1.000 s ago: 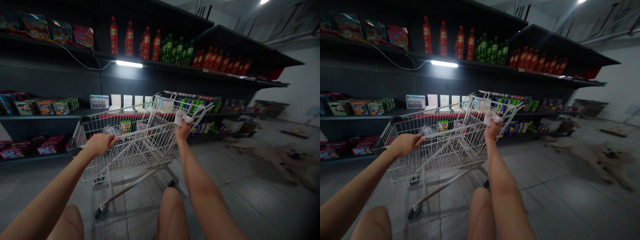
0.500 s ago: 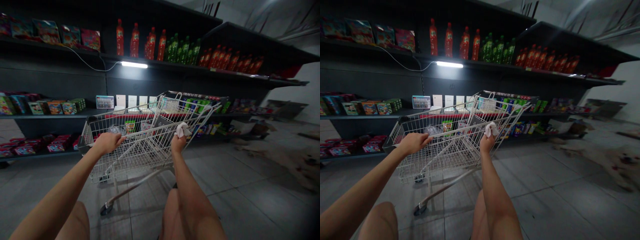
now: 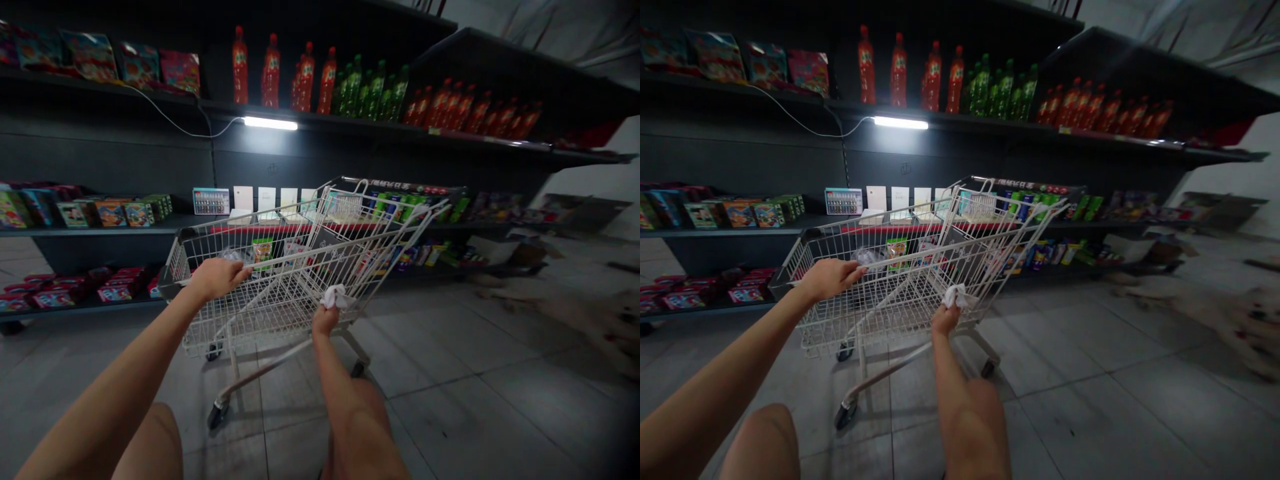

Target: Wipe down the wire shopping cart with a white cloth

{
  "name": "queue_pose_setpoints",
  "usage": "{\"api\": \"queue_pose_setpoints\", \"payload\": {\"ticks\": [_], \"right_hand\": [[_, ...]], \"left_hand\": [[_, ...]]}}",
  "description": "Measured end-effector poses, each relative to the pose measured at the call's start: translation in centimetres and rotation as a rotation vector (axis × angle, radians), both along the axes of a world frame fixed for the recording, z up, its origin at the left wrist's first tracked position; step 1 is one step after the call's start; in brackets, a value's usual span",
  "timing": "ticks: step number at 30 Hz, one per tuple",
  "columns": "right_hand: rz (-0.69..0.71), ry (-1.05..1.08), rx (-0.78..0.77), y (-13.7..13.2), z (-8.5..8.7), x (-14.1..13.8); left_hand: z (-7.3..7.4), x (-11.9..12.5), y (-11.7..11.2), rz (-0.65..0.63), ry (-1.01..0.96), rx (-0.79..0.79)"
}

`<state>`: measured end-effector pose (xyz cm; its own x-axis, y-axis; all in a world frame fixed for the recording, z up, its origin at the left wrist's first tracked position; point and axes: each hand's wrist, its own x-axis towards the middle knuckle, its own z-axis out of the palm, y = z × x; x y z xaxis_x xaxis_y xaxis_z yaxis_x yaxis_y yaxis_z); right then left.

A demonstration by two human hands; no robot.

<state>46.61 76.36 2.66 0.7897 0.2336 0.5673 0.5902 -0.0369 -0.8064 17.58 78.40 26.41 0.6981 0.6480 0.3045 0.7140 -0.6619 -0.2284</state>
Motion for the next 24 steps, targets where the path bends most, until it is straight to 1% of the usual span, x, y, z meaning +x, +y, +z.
{"api": "queue_pose_setpoints", "payload": {"ticks": [3,5,7,10,12,13,15,17,19,20,22,24], "right_hand": [[0.006,0.006,0.014,1.5,1.0,-1.4],[0.044,-0.018,0.014,1.9,0.6,-2.8],[0.103,-0.017,-0.009,1.5,-0.6,-4.3],[0.16,0.059,-0.064,0.2,-3.0,-5.8],[0.144,0.125,-0.086,-0.1,-4.0,-6.3],[0.119,0.156,-0.087,0.2,-4.0,-6.5],[0.072,0.218,-0.081,1.3,-3.4,-6.9],[0.048,0.256,-0.06,2.8,-2.1,-7.5],[0.065,0.258,-0.035,3.8,-1.0,-8.4],[0.082,0.248,-0.025,4.0,-0.8,-9.0],[0.116,0.223,-0.013,3.4,-0.9,-10.1],[0.145,0.212,-0.009,2.4,-1.5,-11.0]], "left_hand": [[-0.1,0.4,0.3,0.008,0.006,0.003],[-0.2,0.6,0.4,0.019,0.008,0.008],[-0.3,0.7,0.6,0.028,0.009,0.007],[-0.3,1.0,0.7,0.036,0.005,0.004],[-0.3,1.2,0.8,0.038,-0.002,0.011],[-0.3,1.4,0.8,0.036,-0.006,0.016],[-0.4,1.6,0.9,0.034,-0.011,0.022],[-0.5,1.8,1.0,0.037,-0.014,0.024],[-0.6,1.9,1.2,0.041,-0.014,0.023],[-0.6,1.9,1.2,0.041,-0.014,0.023],[-0.7,1.9,1.3,0.037,-0.014,0.022],[-0.7,1.9,1.2,0.034,-0.018,0.024]]}}
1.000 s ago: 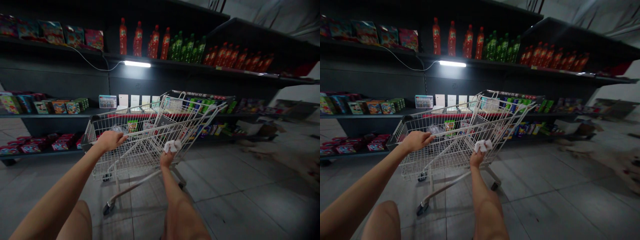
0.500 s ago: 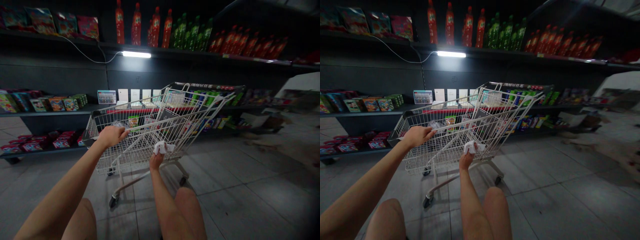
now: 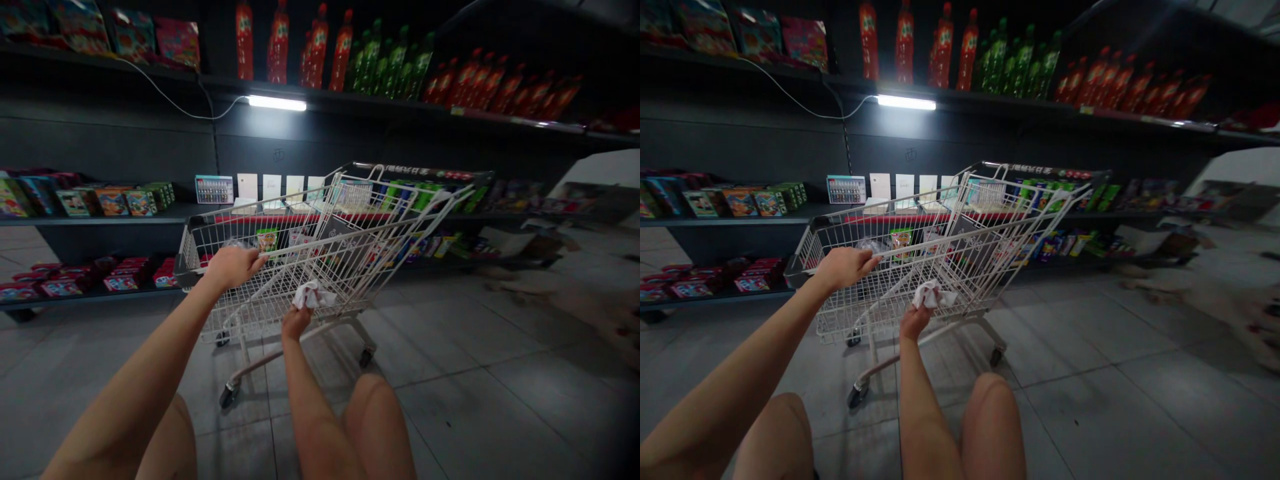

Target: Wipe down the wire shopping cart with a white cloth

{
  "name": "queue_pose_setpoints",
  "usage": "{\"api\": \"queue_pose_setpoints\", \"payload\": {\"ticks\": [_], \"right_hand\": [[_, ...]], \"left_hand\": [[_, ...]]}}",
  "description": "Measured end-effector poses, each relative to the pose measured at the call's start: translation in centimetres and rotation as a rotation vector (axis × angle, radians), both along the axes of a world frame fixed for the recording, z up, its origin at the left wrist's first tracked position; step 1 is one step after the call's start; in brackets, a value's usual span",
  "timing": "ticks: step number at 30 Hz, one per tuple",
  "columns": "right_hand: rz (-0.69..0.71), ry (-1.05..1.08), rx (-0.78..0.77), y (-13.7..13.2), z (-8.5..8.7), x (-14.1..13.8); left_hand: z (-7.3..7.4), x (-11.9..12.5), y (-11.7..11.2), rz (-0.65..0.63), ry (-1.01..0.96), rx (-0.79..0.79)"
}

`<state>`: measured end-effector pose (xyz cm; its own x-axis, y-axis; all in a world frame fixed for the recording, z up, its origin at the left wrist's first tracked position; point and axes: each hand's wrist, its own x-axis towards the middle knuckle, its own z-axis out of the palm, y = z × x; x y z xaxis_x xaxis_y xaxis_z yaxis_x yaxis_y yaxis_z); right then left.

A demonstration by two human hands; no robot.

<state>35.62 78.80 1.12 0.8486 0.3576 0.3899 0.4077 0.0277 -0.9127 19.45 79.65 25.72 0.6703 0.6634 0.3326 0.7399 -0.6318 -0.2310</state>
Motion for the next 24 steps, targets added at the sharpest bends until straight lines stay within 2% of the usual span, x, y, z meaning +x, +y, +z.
{"api": "queue_pose_setpoints", "payload": {"ticks": [3,6,10,13,16,19,24], "right_hand": [[0.019,0.03,0.0,-0.7,-0.5,-1.1],[0.034,0.052,0.021,0.0,0.6,-2.5],[0.119,-0.088,0.073,0.2,2.0,-4.6],[0.231,-0.23,0.082,-1.2,1.8,-5.3],[0.302,-0.215,0.071,-2.2,1.7,-6.0],[0.286,-0.139,0.074,-2.0,2.0,-8.0],[0.254,-0.173,0.15,-1.5,1.9,-12.1]], "left_hand": [[0.0,0.0,0.0,0.005,-0.009,-0.01],[0.0,0.0,0.0,0.007,-0.015,-0.018],[-0.1,-0.1,0.1,0.003,-0.02,-0.021],[-0.1,-0.2,0.1,-0.004,-0.036,-0.031],[-0.2,-0.3,0.2,0.003,-0.048,-0.039],[-0.1,-0.3,0.1,0.014,-0.053,-0.046],[-0.1,-0.6,-0.1,-0.002,-0.064,-0.054]]}}
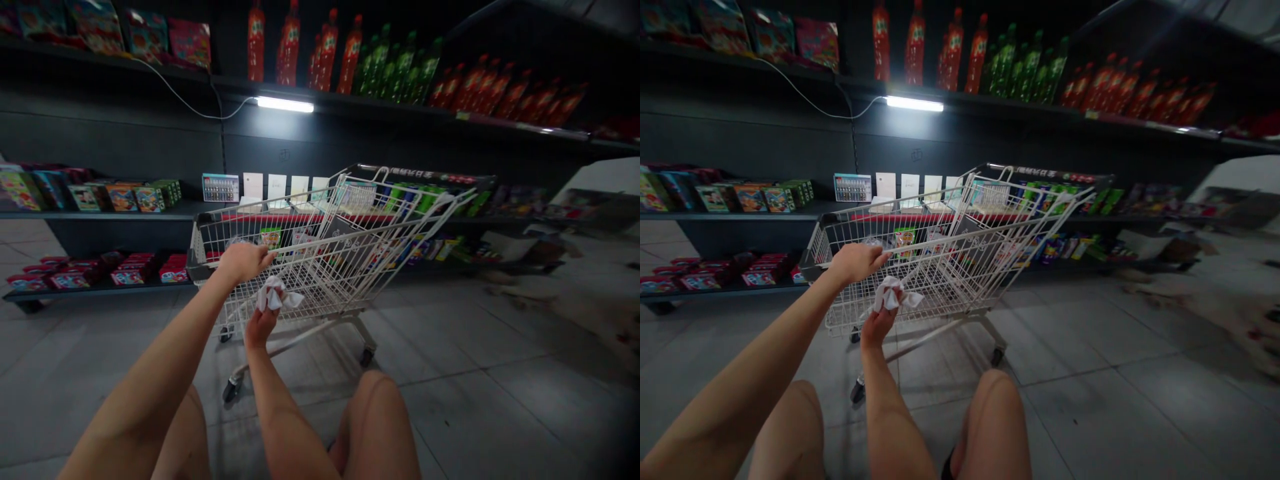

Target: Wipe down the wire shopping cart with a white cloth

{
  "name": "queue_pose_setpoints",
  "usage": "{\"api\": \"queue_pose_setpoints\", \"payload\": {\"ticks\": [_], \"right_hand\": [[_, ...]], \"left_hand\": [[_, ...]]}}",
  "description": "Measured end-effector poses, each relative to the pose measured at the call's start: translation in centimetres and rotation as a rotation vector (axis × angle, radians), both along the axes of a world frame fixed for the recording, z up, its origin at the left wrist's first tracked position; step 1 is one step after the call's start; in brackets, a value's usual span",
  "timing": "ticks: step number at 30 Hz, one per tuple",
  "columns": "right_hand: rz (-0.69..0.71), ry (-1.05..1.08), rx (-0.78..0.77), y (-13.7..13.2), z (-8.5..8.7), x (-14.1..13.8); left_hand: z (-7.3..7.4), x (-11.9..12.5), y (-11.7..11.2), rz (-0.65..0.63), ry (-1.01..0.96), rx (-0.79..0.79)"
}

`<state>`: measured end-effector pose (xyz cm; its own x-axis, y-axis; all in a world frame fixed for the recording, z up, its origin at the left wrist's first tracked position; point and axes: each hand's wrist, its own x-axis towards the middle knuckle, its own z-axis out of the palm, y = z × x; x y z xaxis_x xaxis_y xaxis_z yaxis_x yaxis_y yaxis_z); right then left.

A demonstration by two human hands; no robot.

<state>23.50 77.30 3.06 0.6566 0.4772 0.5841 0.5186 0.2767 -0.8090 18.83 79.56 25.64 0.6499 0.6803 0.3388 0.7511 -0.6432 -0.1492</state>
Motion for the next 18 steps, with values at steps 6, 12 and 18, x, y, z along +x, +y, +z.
{"api": "queue_pose_setpoints", "payload": {"ticks": [6,12,18], "right_hand": [[0.092,-0.089,0.057,-0.5,-1.3,-2.9],[0.162,-0.17,0.079,-0.8,-2.4,-4.0],[0.308,-0.42,0.11,-3.8,0.3,-1.6]], "left_hand": [[0.0,-0.6,-0.2,0.015,0.014,0.016],[0.0,-1.2,-0.5,0.028,0.026,0.001],[0.6,-2.2,-0.6,-0.067,-0.019,-0.066]]}}
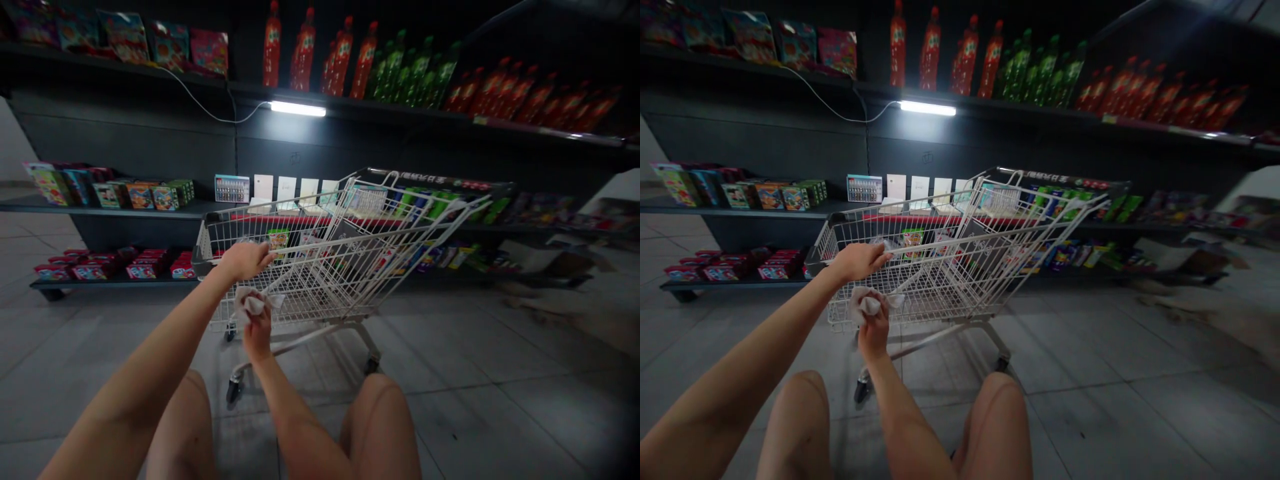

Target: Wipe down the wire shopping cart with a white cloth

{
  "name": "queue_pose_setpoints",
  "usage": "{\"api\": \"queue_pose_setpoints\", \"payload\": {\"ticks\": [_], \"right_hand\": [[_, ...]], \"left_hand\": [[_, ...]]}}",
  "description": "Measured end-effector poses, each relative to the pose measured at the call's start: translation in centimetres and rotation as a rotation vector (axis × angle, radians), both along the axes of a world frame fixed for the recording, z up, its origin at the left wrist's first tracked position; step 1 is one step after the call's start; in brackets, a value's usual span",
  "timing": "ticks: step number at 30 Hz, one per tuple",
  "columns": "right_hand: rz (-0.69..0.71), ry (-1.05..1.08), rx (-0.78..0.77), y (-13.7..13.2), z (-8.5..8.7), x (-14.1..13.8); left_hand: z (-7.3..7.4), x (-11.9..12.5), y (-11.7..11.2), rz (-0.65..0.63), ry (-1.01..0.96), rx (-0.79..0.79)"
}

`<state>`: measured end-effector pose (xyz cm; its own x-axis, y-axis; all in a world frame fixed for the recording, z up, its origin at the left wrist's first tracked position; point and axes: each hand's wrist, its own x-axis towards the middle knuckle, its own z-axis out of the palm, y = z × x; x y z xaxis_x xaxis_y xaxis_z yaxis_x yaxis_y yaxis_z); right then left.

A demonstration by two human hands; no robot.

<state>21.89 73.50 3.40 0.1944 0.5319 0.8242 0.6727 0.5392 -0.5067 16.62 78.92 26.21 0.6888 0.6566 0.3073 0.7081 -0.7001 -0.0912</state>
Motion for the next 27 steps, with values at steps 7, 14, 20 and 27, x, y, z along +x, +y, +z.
{"api": "queue_pose_setpoints", "payload": {"ticks": [7,14,20,27], "right_hand": [[-0.181,-0.064,0.188,-1.1,13.1,7.7],[-0.191,-0.703,-0.155,1.1,19.7,1.3],[-0.148,-0.862,0.058,1.7,17.6,-0.8],[-0.348,-0.582,0.188,1.5,16.5,12.1]], "left_hand": [[1.0,-7.5,2.7,-0.018,-0.124,0.064],[-2.6,-11.1,4.3,0.196,-0.37,-0.086],[-2.8,-11.2,4.0,0.217,-0.534,-0.065],[-3.1,-11.0,3.9,0.175,-0.615,-0.077]]}}
